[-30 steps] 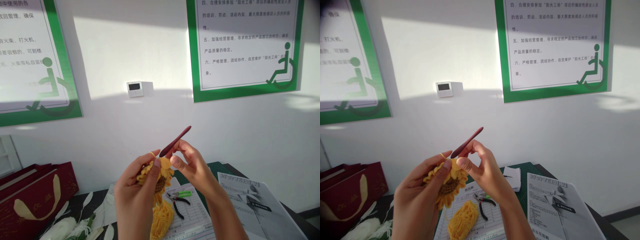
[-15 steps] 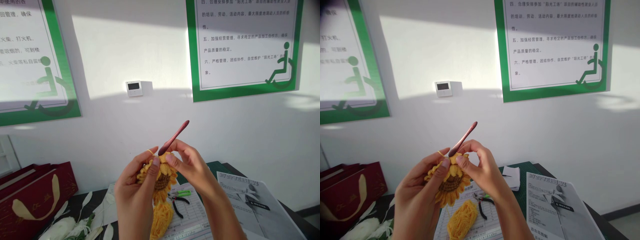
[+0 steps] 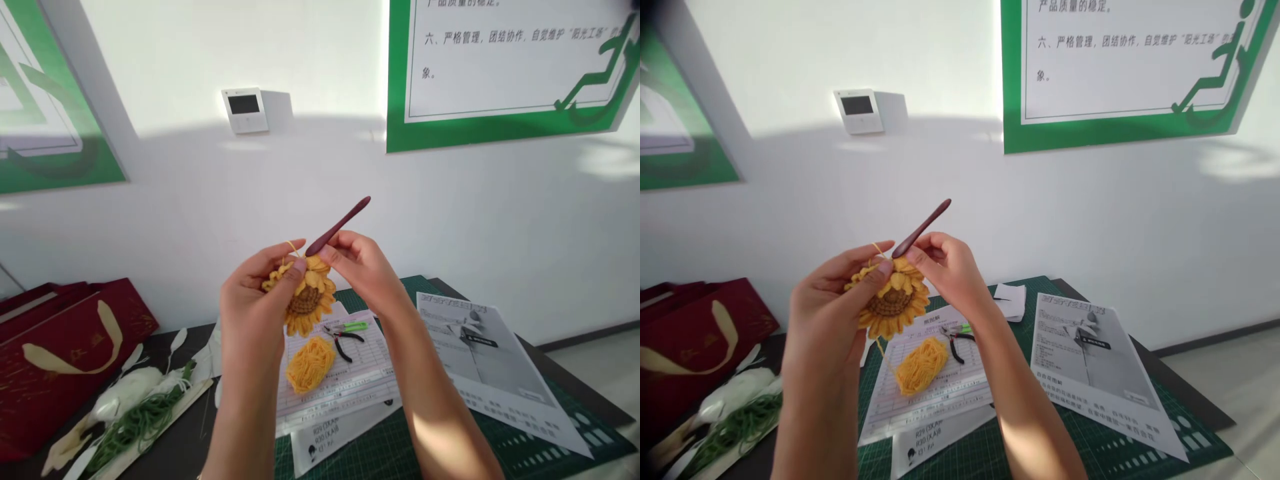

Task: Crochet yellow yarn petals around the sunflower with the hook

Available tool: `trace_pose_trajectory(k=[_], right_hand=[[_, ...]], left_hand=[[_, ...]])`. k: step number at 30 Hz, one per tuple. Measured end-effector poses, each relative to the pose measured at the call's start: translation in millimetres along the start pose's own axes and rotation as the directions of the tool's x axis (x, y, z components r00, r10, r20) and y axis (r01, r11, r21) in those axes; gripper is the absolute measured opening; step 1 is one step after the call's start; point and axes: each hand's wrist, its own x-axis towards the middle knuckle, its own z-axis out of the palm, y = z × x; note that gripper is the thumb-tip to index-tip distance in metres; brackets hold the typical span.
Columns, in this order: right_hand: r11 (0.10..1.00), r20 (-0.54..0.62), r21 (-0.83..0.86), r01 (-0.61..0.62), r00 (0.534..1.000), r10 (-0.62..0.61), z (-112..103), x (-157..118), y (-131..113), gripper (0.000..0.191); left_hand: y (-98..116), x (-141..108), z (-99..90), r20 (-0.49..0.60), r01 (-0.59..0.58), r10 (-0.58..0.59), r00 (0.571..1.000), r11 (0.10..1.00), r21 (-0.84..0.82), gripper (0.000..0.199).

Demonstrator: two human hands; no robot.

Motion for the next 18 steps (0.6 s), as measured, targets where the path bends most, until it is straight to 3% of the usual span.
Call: trace_pose_trajectory(k=[2,4,5,7,8,11,13,14,16,18], right_hand=[[0.999,0.064,-0.035,0.004,0.998,-0.002,-7,3,7,0.032],[0.971,0.147,-0.239,0.0,0.988,0.037,-17,8,20,0.032],[0.914,0.239,-0.405,0.0,0.965,0.106,-22,10,28,0.032],[0.87,0.376,-0.493,-0.02,0.897,0.234,-27,13,47,0.019],[0.853,0.457,-0.521,-0.023,0.837,0.302,-26,15,58,0.016],[0.803,0.641,-0.596,-0.018,0.592,0.488,-7,13,92,0.033],[0.746,0.651,-0.666,-0.008,0.482,0.586,17,6,113,0.031],[0.713,0.637,-0.701,0.002,0.451,0.625,30,1,123,0.029],[0.629,0.576,-0.777,0.028,0.438,0.691,50,-9,139,0.03],[0.566,0.519,-0.823,0.058,0.484,0.705,60,-18,151,0.034]], left_hand=[[-3,4,-4.2,-0.034,-0.053,0.054,0.998,0.998,0.03,0.017],[-5,7,-8.6,-0.061,-0.099,0.103,0.993,0.993,0.071,0.018],[-6,8,-10.6,-0.075,-0.119,0.126,0.989,0.989,0.093,0.018],[-8,10,-13.4,-0.115,-0.161,0.175,0.978,0.979,0.125,0.016],[-9,11,-14.2,-0.132,-0.176,0.194,0.972,0.975,0.137,0.016],[-11,13,-14.5,-0.14,-0.198,0.22,0.965,0.968,0.155,0.018],[-14,14,-14.3,-0.127,-0.202,0.223,0.967,0.967,0.157,0.019],[-15,15,-14.6,-0.122,-0.204,0.224,0.967,0.966,0.157,0.019],[-17,16,-16.4,-0.109,-0.209,0.228,0.968,0.965,0.158,0.016],[-19,16,-19.5,-0.088,-0.222,0.238,0.967,0.961,0.163,0.016]])
